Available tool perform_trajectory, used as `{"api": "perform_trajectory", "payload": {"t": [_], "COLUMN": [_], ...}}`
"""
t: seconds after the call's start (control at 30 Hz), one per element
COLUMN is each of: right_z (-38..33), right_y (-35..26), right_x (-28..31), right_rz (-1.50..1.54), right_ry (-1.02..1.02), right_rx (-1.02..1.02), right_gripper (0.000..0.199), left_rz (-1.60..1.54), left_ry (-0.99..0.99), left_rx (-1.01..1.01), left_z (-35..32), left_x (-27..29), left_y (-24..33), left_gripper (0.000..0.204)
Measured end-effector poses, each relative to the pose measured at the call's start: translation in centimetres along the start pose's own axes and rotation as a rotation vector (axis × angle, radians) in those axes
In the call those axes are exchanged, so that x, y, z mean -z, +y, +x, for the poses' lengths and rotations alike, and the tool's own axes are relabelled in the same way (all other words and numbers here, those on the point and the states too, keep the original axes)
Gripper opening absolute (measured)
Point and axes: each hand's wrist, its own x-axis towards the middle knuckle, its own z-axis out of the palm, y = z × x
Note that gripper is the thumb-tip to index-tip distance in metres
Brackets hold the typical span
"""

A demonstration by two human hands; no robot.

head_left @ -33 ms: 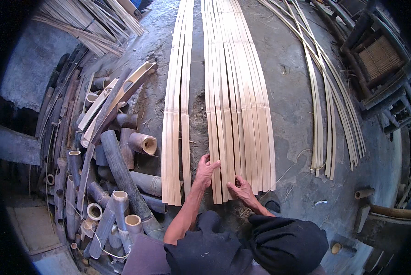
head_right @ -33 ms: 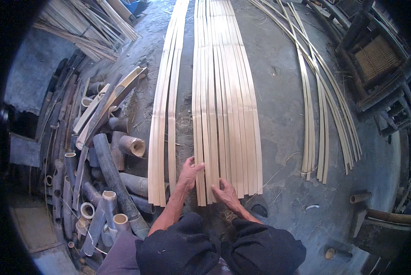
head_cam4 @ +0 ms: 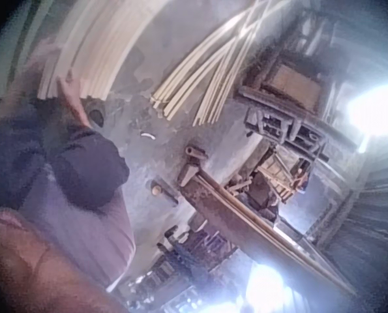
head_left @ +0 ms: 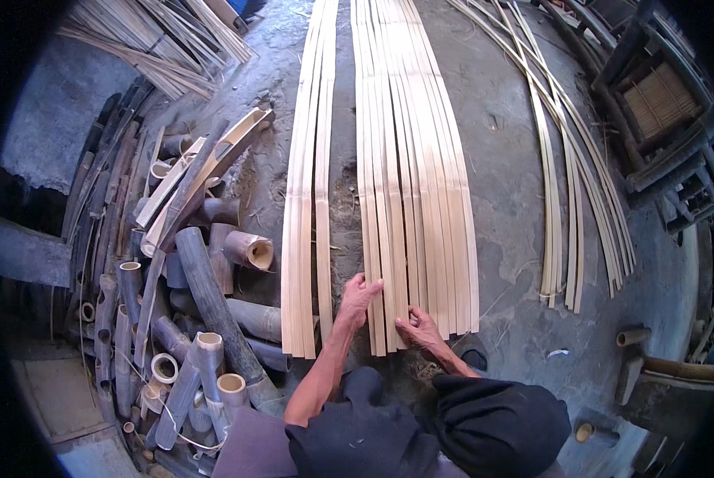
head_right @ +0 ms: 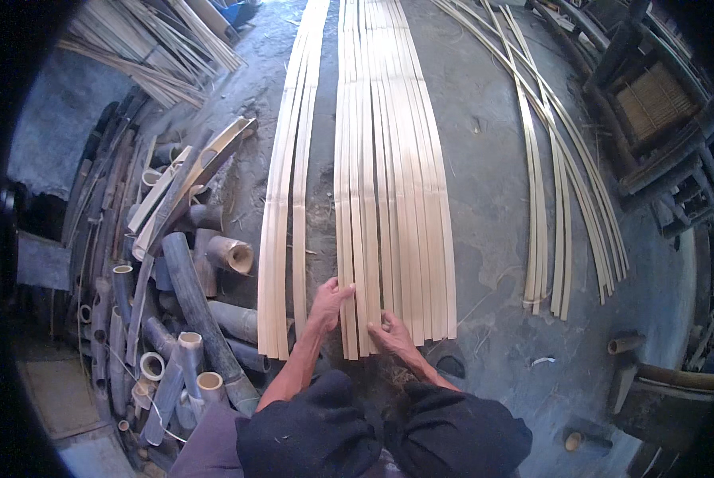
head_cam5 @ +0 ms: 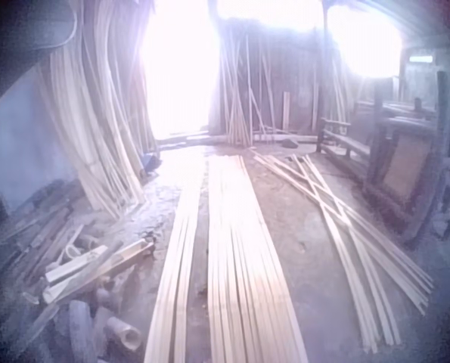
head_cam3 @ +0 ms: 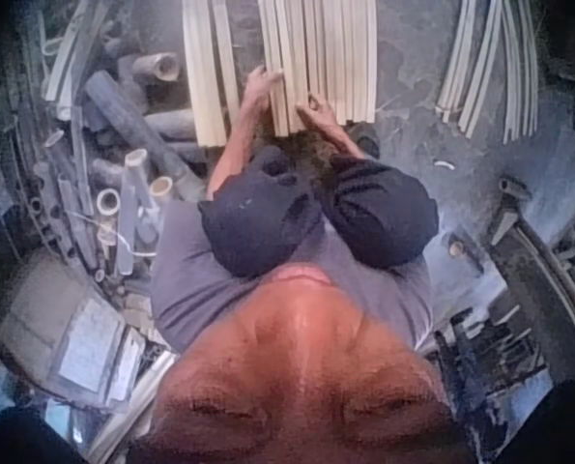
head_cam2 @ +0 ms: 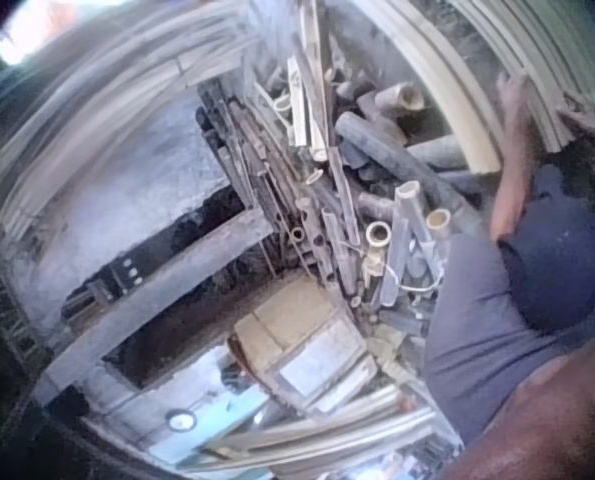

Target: The person sits on the floor and arranges long, thin bamboo strips side by side. They repeatedly pick up individual strips and place them into a neat, parallel stack.

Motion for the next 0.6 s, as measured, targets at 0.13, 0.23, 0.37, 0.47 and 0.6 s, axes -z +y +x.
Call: {"api": "perform_trajectory", "payload": {"t": [0.13,0.23,0.37,0.47,0.6], "right_z": [-1.1,-1.1,-0.3,0.1,1.9], "right_y": [-2.4,-2.6,-0.7,1.1,1.0], "right_x": [-0.8,-0.7,-0.5,-0.4,-0.5], "right_rz": [0.235,0.312,0.322,0.232,0.23], "right_ry": [-0.11,-0.16,-0.221,-0.227,-0.251], "right_rx": [0.004,0.018,0.007,-0.007,0.062], "right_gripper": [0.046,0.05,0.054,0.056,0.057], "left_rz": [0.008,-0.054,0.056,0.117,0.017], "left_ry": [-0.047,-0.089,-0.049,-0.013,0.005], "left_rx": [-0.123,-0.035,-0.143,-0.14,-0.161], "left_z": [-0.1,-0.1,-0.1,-1.3,-0.6], "left_x": [-0.2,-0.3,-0.2,0.0,0.1], "left_y": [-1.2,-1.4,-1.7,-1.9,-1.7], "left_gripper": [0.029,0.028,0.026,0.024,0.023]}}
